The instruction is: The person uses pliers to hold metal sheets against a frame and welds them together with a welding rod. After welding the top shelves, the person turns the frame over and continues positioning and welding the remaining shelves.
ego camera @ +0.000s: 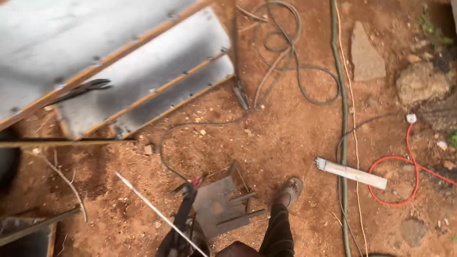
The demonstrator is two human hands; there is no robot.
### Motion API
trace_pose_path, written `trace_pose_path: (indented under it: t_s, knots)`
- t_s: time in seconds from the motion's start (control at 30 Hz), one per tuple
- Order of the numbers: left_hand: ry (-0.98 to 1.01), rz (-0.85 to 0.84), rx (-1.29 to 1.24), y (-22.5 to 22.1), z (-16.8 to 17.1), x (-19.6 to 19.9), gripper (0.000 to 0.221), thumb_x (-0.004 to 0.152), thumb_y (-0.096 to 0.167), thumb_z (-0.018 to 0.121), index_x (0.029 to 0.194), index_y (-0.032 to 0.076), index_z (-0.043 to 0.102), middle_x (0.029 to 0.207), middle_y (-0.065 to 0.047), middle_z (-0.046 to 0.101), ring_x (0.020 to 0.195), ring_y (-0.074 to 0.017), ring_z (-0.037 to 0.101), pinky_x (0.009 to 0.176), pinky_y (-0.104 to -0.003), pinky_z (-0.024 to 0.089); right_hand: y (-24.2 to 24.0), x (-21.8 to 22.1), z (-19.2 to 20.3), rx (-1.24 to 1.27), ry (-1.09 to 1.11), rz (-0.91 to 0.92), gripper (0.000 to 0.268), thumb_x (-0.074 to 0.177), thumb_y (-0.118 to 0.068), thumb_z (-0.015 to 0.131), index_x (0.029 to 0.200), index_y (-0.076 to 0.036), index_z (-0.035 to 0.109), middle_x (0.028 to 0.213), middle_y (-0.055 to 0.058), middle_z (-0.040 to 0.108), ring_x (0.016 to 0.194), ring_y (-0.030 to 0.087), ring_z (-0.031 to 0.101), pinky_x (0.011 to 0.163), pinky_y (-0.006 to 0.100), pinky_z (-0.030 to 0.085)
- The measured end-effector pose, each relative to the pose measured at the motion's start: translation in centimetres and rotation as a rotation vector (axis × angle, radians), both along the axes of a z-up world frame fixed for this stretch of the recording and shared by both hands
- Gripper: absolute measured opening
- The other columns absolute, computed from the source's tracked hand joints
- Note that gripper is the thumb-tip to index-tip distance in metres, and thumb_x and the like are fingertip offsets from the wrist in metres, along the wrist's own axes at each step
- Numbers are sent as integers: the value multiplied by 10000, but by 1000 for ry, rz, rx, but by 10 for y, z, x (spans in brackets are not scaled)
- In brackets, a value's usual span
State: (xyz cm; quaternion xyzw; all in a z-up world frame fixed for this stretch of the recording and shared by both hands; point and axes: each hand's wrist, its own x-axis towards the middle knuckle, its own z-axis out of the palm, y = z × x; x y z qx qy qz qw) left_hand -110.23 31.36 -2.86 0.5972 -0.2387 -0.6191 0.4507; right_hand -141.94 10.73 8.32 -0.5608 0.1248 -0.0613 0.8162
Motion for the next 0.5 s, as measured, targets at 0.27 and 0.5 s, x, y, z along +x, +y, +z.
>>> trace_pose_path:
  t_s: [0.27,0.5]
  knots:
    - [-112,363,154,-13,283,42,338,1007,277,558,1251,67,658,930,-105,703,852,-159,653,769,-312,552,94,174,120,45,107,24,868,883,-710,491,1386,-5,429,1267,152,626,1189,210,663,1003,384,550]
    - [-663,-337,-356,51,416,113,374,1006,107,579,1372,39,610,1185,-209,700,1122,-297,659,962,-472,530,92,274,233,783,352,-610,796,918,-695,477,1348,-26,497,1128,184,622,1076,325,608,913,560,512]
